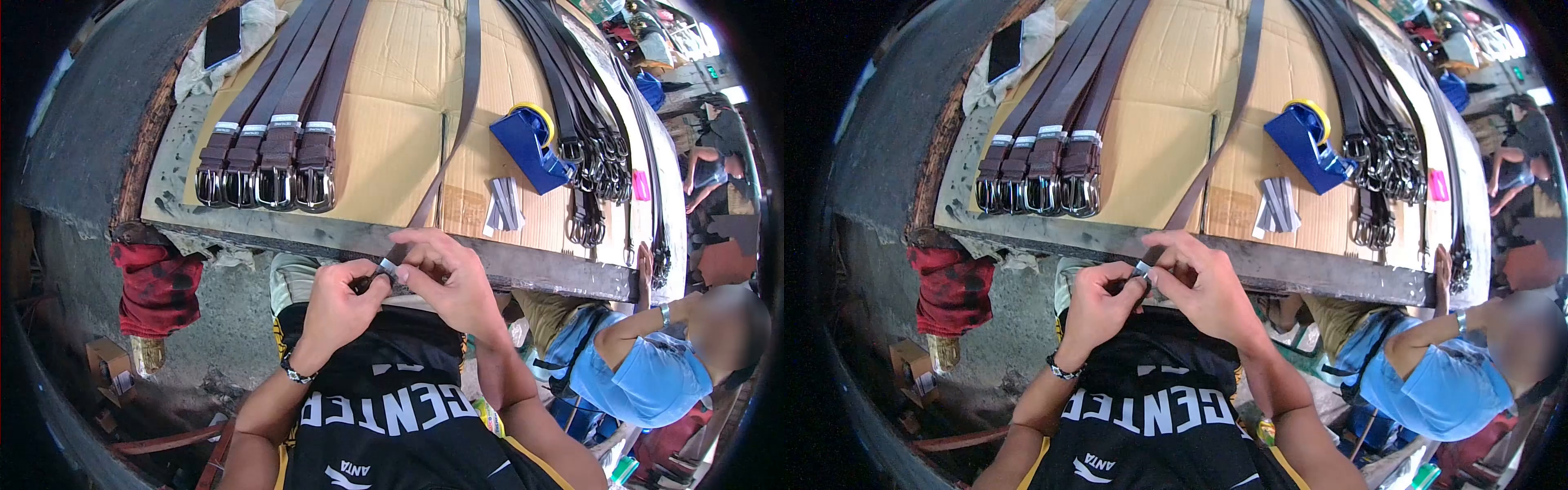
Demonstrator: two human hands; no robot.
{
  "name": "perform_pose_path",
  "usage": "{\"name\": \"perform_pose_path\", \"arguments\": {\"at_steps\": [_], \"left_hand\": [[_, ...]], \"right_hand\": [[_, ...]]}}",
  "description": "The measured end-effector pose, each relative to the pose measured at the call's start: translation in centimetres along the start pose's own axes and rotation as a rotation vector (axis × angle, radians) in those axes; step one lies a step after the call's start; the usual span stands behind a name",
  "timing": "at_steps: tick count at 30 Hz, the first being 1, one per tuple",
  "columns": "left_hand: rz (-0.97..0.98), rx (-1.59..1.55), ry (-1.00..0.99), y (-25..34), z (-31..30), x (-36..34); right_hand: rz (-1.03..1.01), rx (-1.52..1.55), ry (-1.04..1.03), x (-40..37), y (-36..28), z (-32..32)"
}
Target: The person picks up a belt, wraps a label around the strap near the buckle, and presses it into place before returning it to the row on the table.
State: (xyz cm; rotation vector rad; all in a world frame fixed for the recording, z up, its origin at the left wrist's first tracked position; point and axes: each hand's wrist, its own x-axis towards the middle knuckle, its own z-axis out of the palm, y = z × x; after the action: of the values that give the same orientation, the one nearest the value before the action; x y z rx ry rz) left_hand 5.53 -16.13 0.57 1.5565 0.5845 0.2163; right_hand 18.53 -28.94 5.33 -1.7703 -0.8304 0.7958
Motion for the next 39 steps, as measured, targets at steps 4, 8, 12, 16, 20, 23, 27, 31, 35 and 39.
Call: {"name": "perform_pose_path", "arguments": {"at_steps": [4, 8, 12, 16, 20, 23, 27, 31, 35, 39], "left_hand": [[0.010, 0.016, -0.019, 0.0, 0.1, 0.0], [0.040, -0.003, 0.009, -0.2, 0.3, 0.0], [0.019, 0.017, -0.001, 0.0, 0.1, 0.1], [0.038, 0.008, -0.003, -0.1, 0.1, 0.1], [0.055, 0.016, -0.003, 0.3, 0.0, 0.0], [0.057, 0.029, -0.004, 0.4, -0.1, 0.0], [0.060, 0.018, 0.001, 0.1, 0.0, 0.0], [0.057, 0.004, 0.002, -0.2, 0.1, 0.1], [0.061, 0.002, 0.016, -0.1, 0.2, 0.0], [0.078, 0.054, 0.019, 0.1, 0.1, 0.0]], "right_hand": [[-0.034, 0.008, 0.005, 0.2, -0.4, 0.2], [-0.007, 0.037, -0.020, 0.4, 0.1, 0.4], [-0.003, 0.046, -0.024, 0.5, 0.5, 0.5], [-0.018, 0.015, -0.022, 0.6, 0.5, 0.4], [-0.009, 0.009, -0.020, 0.6, 0.5, 0.4], [-0.016, -0.008, -0.022, 0.7, 0.5, 0.5], [-0.025, -0.055, -0.014, 0.6, 0.3, 0.6], [-0.015, -0.082, 0.013, 0.5, 0.2, 0.9], [-0.021, -0.128, 0.030, 0.4, 0.2, 1.2], [-0.001, -0.139, 0.037, 0.4, 0.2, 1.4]]}}
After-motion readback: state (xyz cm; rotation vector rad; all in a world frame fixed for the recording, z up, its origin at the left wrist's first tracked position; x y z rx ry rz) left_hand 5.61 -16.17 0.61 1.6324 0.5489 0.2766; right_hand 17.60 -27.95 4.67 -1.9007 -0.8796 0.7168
